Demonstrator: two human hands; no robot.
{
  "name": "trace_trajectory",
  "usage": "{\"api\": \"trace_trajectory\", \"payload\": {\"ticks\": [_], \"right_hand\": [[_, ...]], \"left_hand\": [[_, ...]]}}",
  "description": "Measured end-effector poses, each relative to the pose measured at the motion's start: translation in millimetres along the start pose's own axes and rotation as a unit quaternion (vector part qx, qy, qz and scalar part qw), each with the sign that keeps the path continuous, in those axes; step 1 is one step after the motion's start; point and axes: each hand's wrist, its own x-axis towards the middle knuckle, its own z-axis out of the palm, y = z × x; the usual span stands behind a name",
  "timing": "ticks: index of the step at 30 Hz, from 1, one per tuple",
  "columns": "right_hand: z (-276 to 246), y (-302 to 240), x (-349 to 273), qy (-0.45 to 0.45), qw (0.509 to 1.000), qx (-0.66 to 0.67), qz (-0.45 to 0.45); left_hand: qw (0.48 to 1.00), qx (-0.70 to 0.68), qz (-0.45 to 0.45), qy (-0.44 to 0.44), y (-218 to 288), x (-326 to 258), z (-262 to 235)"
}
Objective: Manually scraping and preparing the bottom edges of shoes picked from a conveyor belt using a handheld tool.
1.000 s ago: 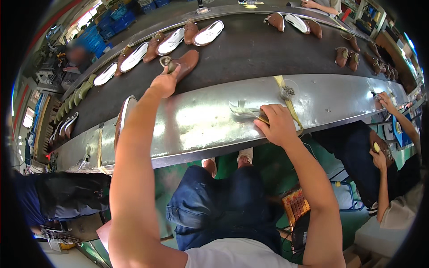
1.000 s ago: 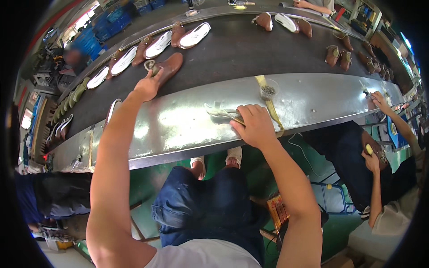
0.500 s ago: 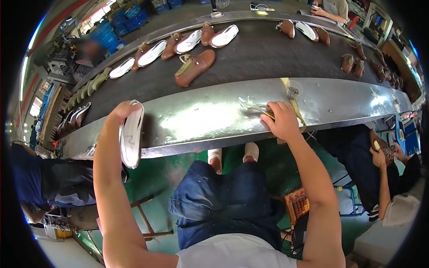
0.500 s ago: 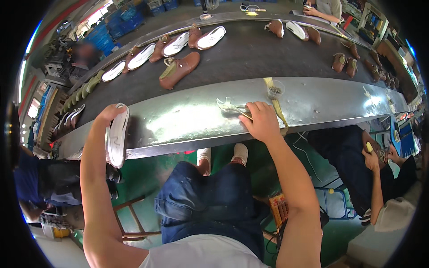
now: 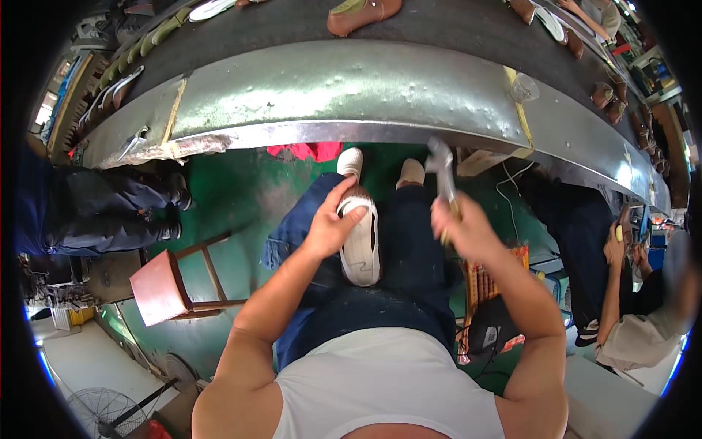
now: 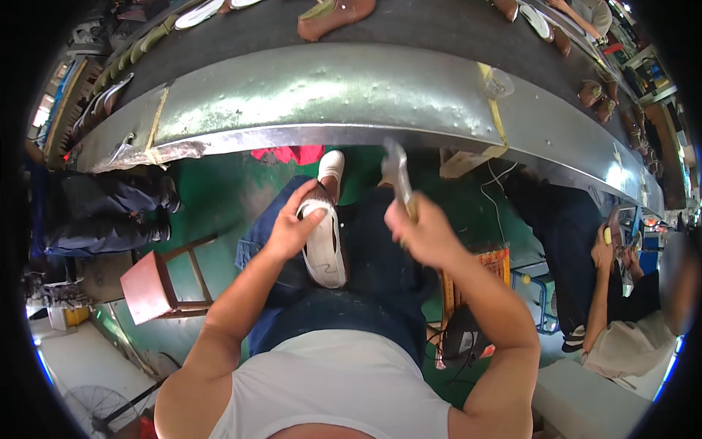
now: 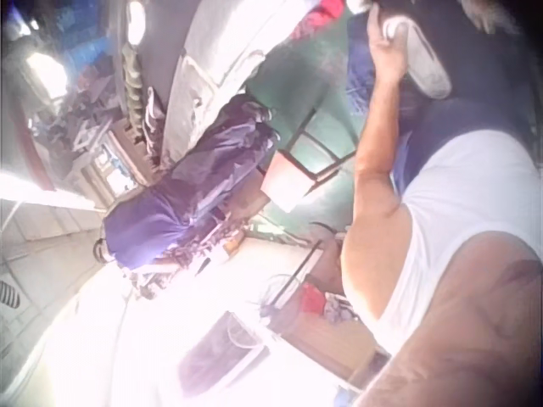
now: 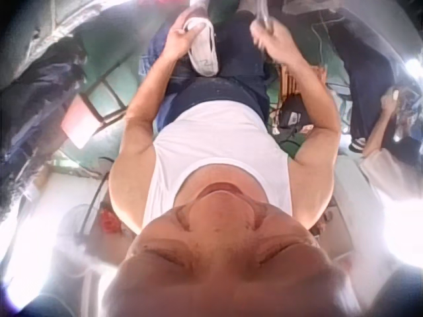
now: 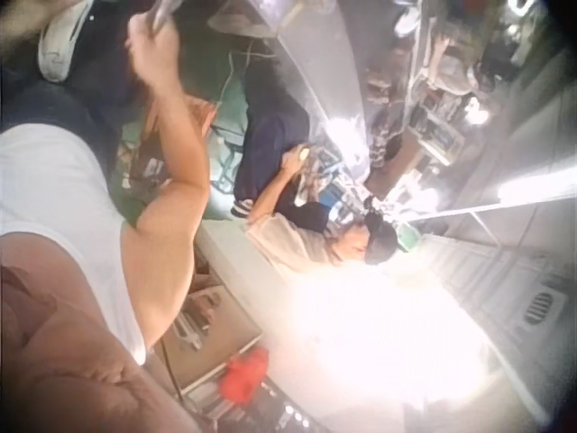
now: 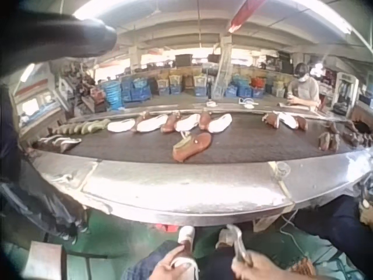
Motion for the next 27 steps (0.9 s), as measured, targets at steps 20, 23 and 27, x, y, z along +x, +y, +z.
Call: {"api": "trace_trajectory", "payload": {"ticks": [20,23,27], "right_hand": [[51.6,13.4,-3.2,0.056,0.972,0.225,-0.03],[54.0,17.0,-17.2,-0.084,0.992,0.079,0.046],[87.1,28.0,-23.5,-0.147,0.953,0.228,0.136]], "left_hand": [[0.982,0.178,0.04,-0.051,-27.8,14.2,-17.0],[0.993,0.098,0.0,-0.07,-19.0,14.2,-16.5],[0.994,-0.021,-0.027,-0.1,-4.1,11.0,-7.4]]}}
